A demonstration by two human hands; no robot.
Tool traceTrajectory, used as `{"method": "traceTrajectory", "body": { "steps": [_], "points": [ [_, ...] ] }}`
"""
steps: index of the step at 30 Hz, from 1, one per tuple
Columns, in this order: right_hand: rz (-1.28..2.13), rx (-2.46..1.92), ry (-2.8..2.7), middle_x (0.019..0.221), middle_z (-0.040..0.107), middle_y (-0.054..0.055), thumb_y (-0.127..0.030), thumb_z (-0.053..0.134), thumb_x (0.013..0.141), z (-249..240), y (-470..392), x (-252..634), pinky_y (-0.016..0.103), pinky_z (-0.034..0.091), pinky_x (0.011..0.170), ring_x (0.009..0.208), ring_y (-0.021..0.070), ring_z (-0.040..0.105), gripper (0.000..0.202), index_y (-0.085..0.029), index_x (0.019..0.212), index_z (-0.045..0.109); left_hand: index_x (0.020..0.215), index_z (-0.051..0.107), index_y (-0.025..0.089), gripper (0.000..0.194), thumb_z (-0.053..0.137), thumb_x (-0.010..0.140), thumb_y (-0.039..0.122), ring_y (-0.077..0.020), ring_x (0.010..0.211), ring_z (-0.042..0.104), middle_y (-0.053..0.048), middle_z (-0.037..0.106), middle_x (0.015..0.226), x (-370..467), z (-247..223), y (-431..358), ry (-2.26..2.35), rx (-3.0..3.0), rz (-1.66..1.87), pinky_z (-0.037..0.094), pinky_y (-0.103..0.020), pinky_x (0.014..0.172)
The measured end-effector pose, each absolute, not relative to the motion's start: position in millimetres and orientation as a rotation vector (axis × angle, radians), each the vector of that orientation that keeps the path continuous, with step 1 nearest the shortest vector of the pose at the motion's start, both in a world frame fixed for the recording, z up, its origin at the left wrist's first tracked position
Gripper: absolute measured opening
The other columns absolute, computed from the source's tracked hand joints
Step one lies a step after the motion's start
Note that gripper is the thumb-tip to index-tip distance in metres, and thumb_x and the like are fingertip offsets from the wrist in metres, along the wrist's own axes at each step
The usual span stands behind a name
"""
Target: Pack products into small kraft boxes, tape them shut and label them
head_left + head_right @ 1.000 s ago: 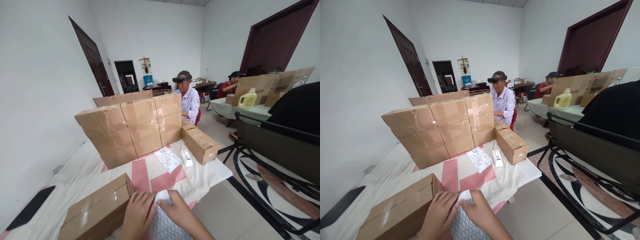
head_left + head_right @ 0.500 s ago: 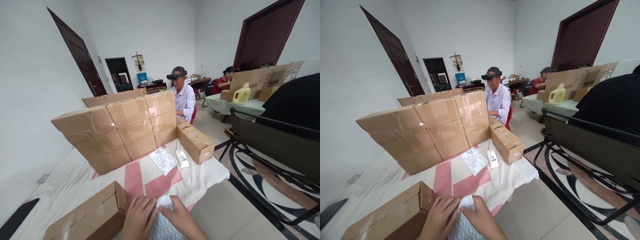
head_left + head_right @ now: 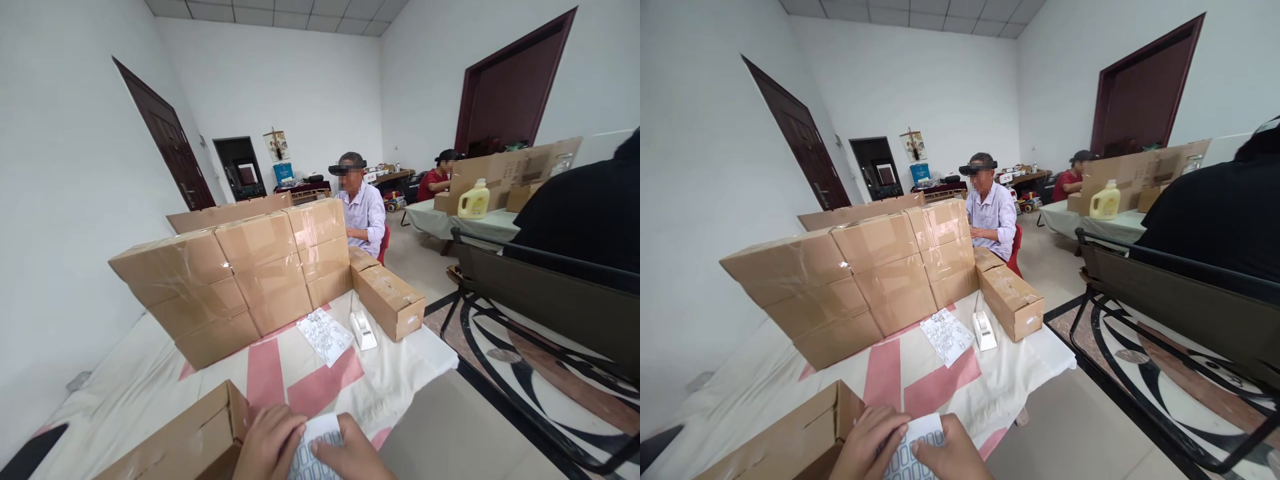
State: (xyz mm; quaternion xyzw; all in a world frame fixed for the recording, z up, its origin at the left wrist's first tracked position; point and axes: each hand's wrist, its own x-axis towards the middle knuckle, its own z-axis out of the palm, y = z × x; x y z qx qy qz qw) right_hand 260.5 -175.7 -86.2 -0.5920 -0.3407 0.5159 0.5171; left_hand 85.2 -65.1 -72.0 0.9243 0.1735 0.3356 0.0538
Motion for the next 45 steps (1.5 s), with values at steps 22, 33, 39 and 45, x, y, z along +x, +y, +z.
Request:
{"method": "traceTrajectory", "body": {
  "steps": [22,33,39,45],
  "points": [
    [0.88,-1.228,-1.256,0.074,0.066,0.002,-0.046,0.07,0.085,58,-137,288,0.023,0.043,0.056,0.065,0.0136,0.056,0.031,-0.015,0.086,0.07,0.141,0.058,0.023,0.05,0.061,0.098,0.05,-0.0246,0.114,0.063,-0.006,0.072,0.128,87,80,-62,0.746,3.128,1.072,0.041,-0.046,0.107],
    [0.868,-1.167,-1.466,0.088,0.068,0.001,-0.041,0.068,0.089,71,-144,269,0.028,0.049,0.08,0.083,0.0166,0.061,0.024,-0.018,0.083,0.068,0.126,0.067,0.017,0.03,0.051,0.102,0.028,-0.0207,0.097,0.065,-0.005,0.077,0.105,78,69,-68,0.584,3.307,1.204,0.042,-0.04,0.098],
    [0.794,-1.352,-1.477,0.075,0.063,0.0,-0.038,0.065,0.091,65,-143,267,0.026,0.043,0.064,0.07,0.0147,0.055,0.025,-0.018,0.076,0.062,0.125,0.069,0.018,0.034,0.047,0.1,0.022,-0.0215,0.098,0.065,-0.006,0.077,0.101,77,61,-63,0.626,3.316,1.156,0.043,-0.043,0.103],
    [0.685,-1.407,-1.501,0.077,0.069,0.002,-0.038,0.063,0.092,57,-143,269,0.028,0.046,0.067,0.073,0.0175,0.06,0.026,-0.018,0.076,0.065,0.12,0.071,0.018,0.033,0.045,0.1,0.02,-0.0207,0.094,0.065,-0.006,0.078,0.098,85,46,-53,0.653,3.222,1.153,0.043,-0.042,0.099]
  ]
}}
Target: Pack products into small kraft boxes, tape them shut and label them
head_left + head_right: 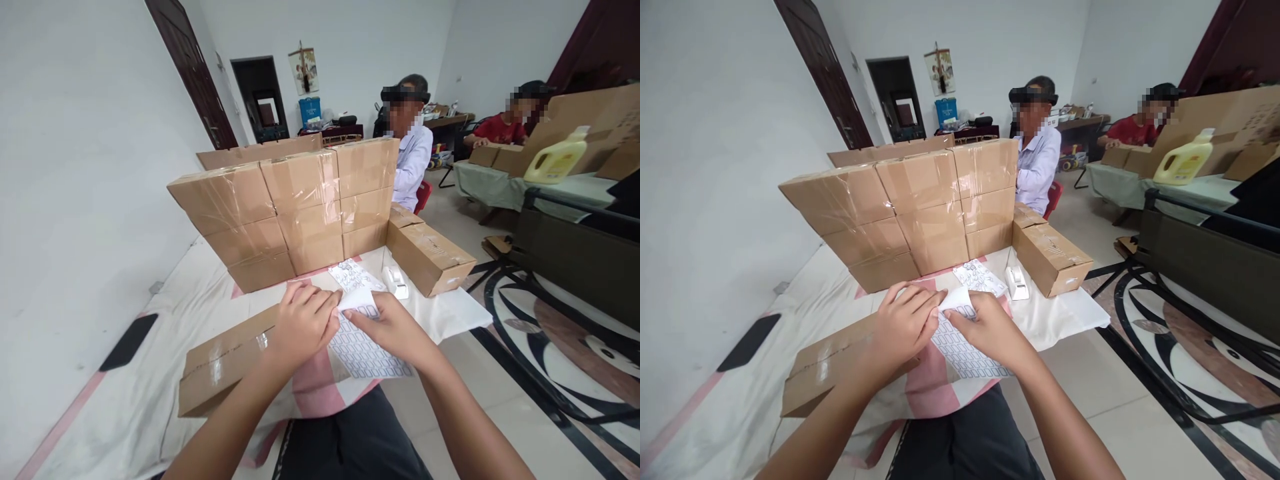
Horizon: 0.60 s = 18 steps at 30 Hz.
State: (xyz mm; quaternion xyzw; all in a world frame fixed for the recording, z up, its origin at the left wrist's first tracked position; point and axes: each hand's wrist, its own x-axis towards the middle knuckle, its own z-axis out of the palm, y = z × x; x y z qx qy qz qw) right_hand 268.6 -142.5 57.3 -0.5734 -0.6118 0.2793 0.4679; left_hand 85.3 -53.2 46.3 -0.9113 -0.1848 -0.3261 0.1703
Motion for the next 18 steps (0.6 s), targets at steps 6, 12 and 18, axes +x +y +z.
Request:
{"method": "traceTrajectory", "body": {
  "steps": [6,12,18],
  "points": [
    [0.842,-1.369,-1.437,0.096,0.077,0.003,-0.038,0.063,0.093,45,-139,280,0.03,0.05,0.077,0.089,0.0231,0.068,0.023,-0.019,0.096,0.075,0.118,0.07,0.017,0.033,0.042,0.101,0.019,-0.0217,0.095,0.066,-0.006,0.079,0.106,88,38,-44,-0.667,-2.623,-1.015,0.043,-0.042,0.093],
    [0.952,-1.471,-1.369,0.091,0.075,0.005,-0.044,0.066,0.09,16,-119,291,0.031,0.05,0.073,0.086,0.0235,0.067,0.028,-0.017,0.09,0.072,0.113,0.069,0.018,0.027,0.045,0.1,0.014,-0.0204,0.09,0.067,-0.005,0.078,0.099,70,34,-40,-0.734,-2.61,-1.146,0.045,-0.039,0.087],
    [0.778,-1.745,-1.471,0.088,0.071,0.006,-0.027,0.068,0.085,-37,-28,304,0.031,0.047,0.077,0.085,0.0215,0.065,0.012,-0.015,0.082,0.064,0.101,0.064,0.022,0.018,0.052,0.098,0.01,-0.0173,0.077,0.066,-0.002,0.075,0.087,23,1,-51,-0.757,-2.56,-1.339,0.045,-0.034,0.077]
  ]
}}
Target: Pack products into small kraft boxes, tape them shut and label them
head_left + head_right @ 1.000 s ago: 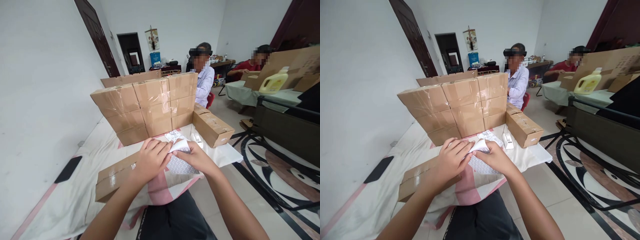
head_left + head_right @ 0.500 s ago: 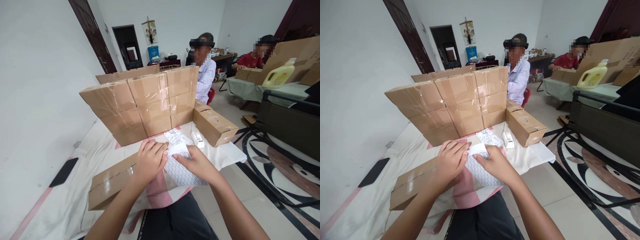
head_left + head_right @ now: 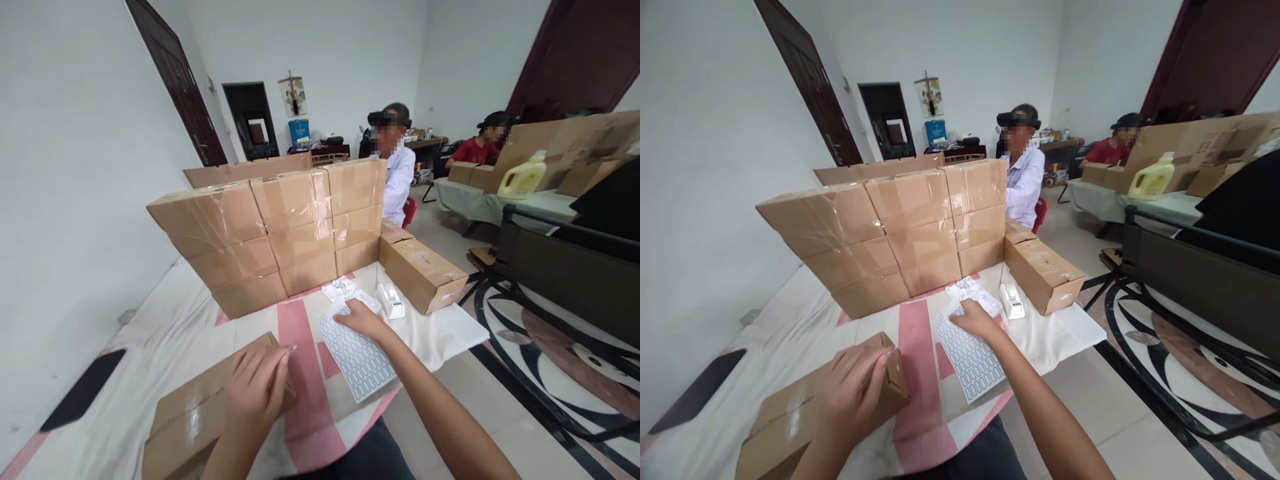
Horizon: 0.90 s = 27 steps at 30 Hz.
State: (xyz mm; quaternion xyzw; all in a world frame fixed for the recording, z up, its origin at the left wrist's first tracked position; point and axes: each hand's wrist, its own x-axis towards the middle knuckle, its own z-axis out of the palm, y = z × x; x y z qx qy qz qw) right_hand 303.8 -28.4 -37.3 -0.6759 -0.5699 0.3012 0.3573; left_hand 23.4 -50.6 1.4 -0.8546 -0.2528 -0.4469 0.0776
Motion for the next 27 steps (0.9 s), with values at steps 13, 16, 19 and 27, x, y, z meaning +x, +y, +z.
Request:
{"method": "traceTrajectory", "body": {
  "steps": [13,16,19,27],
  "points": [
    [0.758,-0.936,-1.788,0.112,0.073,0.004,-0.032,0.076,0.089,-38,-106,208,0.031,0.052,0.093,0.1,0.018,0.067,0.038,-0.026,0.126,0.072,0.104,0.064,0.024,0.015,0.051,0.102,0.017,-0.0139,0.077,0.069,0.002,0.076,0.089,-18,-57,-54,-0.612,-2.628,-1.294,0.047,-0.029,0.078],
    [0.648,-1.03,-1.669,0.096,0.074,0.004,-0.028,0.07,0.092,-36,-129,188,0.028,0.052,0.083,0.089,0.0164,0.067,0.018,-0.022,0.108,0.077,0.105,0.063,0.023,0.013,0.054,0.101,0.015,-0.0147,0.08,0.068,0.001,0.075,0.089,-9,-55,-64,-0.667,-2.7,-1.32,0.046,-0.03,0.082],
    [0.68,-1.065,-1.599,0.09,0.073,0.003,-0.024,0.068,0.091,-36,-132,182,0.025,0.049,0.073,0.079,0.0141,0.064,0.015,-0.021,0.104,0.075,0.105,0.062,0.023,0.013,0.055,0.1,0.014,-0.0154,0.081,0.067,0.0,0.074,0.089,-1,-46,-79,-0.748,-2.741,-1.362,0.045,-0.031,0.085],
    [0.483,-1.2,-1.466,0.074,0.066,0.0,-0.019,0.06,0.091,-59,-103,188,0.025,0.042,0.063,0.065,0.0129,0.056,0.013,-0.02,0.08,0.066,0.109,0.066,0.024,0.022,0.07,0.092,0.038,-0.0247,0.1,0.067,-0.006,0.073,0.106,-44,-27,-73,-1.128,-2.459,-1.133,0.043,-0.04,0.093]
  ]
}}
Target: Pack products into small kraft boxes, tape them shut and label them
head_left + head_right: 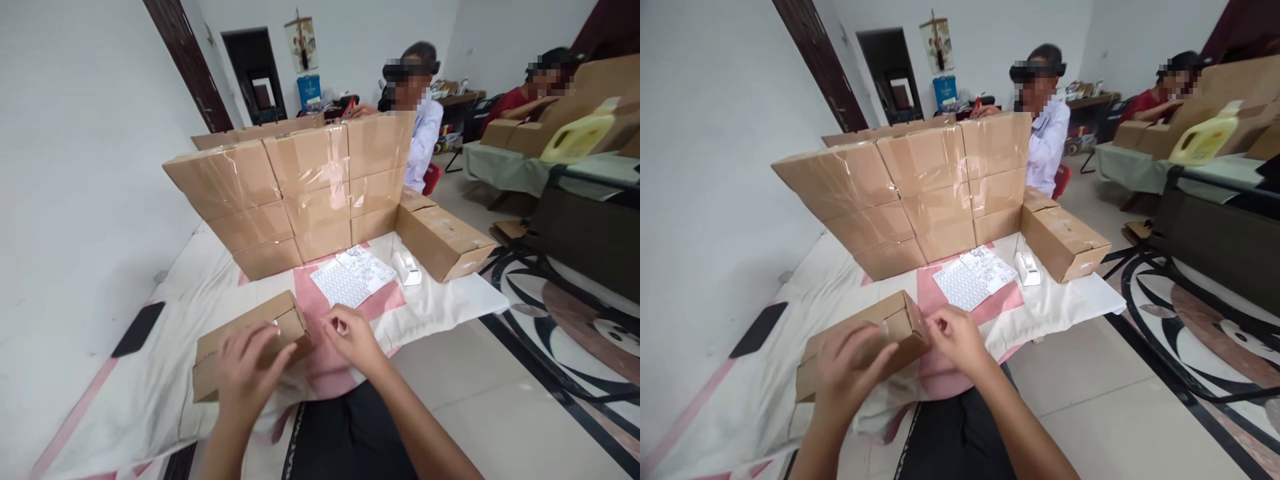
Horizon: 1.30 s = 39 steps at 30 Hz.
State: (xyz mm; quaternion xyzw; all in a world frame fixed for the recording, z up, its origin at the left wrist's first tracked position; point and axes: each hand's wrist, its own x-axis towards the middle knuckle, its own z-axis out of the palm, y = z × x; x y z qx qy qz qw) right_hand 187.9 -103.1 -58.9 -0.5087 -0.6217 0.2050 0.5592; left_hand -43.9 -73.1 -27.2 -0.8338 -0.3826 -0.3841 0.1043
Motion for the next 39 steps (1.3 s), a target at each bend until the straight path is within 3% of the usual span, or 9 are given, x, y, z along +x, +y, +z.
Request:
{"method": "traceTrajectory", "body": {
  "steps": [5,9,20,29,34,36,38,39],
  "points": [
    [0.464,-1.393,-1.413,0.085,0.07,0.003,-0.01,0.057,0.089,-96,-65,189,0.027,0.044,0.068,0.069,0.0145,0.059,0.016,-0.019,0.09,0.071,0.127,0.062,0.022,0.045,0.048,0.099,0.055,-0.0348,0.124,0.057,-0.012,0.065,0.135,-87,-33,-50,-1.846,-2.167,-0.649,0.039,-0.052,0.102],
    [0.512,-1.402,-1.442,0.085,0.069,0.002,-0.007,0.058,0.088,-113,-49,174,0.027,0.044,0.07,0.075,0.016,0.061,0.018,-0.02,0.087,0.071,0.136,0.056,0.024,0.052,0.039,0.101,0.058,-0.0332,0.131,0.053,-0.011,0.062,0.143,-87,-31,-46,-1.983,-2.282,-0.416,0.04,-0.051,0.104],
    [0.674,-1.435,-1.509,0.094,0.071,0.002,-0.004,0.057,0.09,-114,-48,160,0.025,0.045,0.071,0.081,0.0148,0.065,0.024,-0.021,0.093,0.074,0.133,0.056,0.027,0.049,0.039,0.099,0.059,-0.0325,0.13,0.054,-0.008,0.064,0.139,-80,-26,-45,-2.011,-2.281,-0.398,0.041,-0.05,0.102],
    [0.661,-1.394,-1.753,0.096,0.071,0.006,-0.003,0.05,0.091,-115,-54,166,0.03,0.047,0.077,0.091,0.02,0.065,0.031,-0.019,0.097,0.076,0.133,0.056,0.026,0.05,0.041,0.099,0.059,-0.0321,0.129,0.054,-0.009,0.064,0.137,-81,-26,-41,-2.02,-2.28,-0.349,0.041,-0.047,0.103],
    [0.853,-1.233,-1.789,0.105,0.073,0.006,-0.003,0.051,0.088,-115,-70,185,0.032,0.053,0.083,0.097,0.0209,0.068,0.039,-0.022,0.109,0.078,0.135,0.056,0.027,0.049,0.043,0.099,0.058,-0.0315,0.13,0.053,-0.009,0.063,0.138,-87,-28,-39,-2.036,-2.287,-0.327,0.041,-0.048,0.105],
    [0.948,-1.195,-1.773,0.108,0.072,0.005,-0.004,0.054,0.086,-117,-79,192,0.032,0.055,0.085,0.097,0.0201,0.069,0.036,-0.023,0.103,0.08,0.135,0.056,0.027,0.05,0.043,0.099,0.058,-0.0316,0.13,0.053,-0.009,0.063,0.138,-85,-28,-39,-2.043,-2.281,-0.321,0.041,-0.048,0.104],
    [0.983,-1.181,-1.722,0.114,0.071,0.006,-0.006,0.058,0.084,-120,-85,197,0.035,0.055,0.093,0.103,0.0207,0.069,0.033,-0.023,0.102,0.081,0.135,0.056,0.027,0.05,0.041,0.099,0.059,-0.0318,0.13,0.054,-0.008,0.063,0.138,-82,-26,-41,-2.044,-2.27,-0.326,0.042,-0.049,0.103],
    [0.979,-1.173,-1.691,0.122,0.069,0.007,-0.008,0.06,0.084,-121,-87,197,0.038,0.053,0.1,0.111,0.0222,0.067,0.036,-0.023,0.111,0.079,0.134,0.056,0.027,0.05,0.04,0.1,0.059,-0.0318,0.129,0.054,-0.008,0.064,0.137,-80,-26,-41,-2.038,-2.269,-0.332,0.042,-0.049,0.103]
  ]
}}
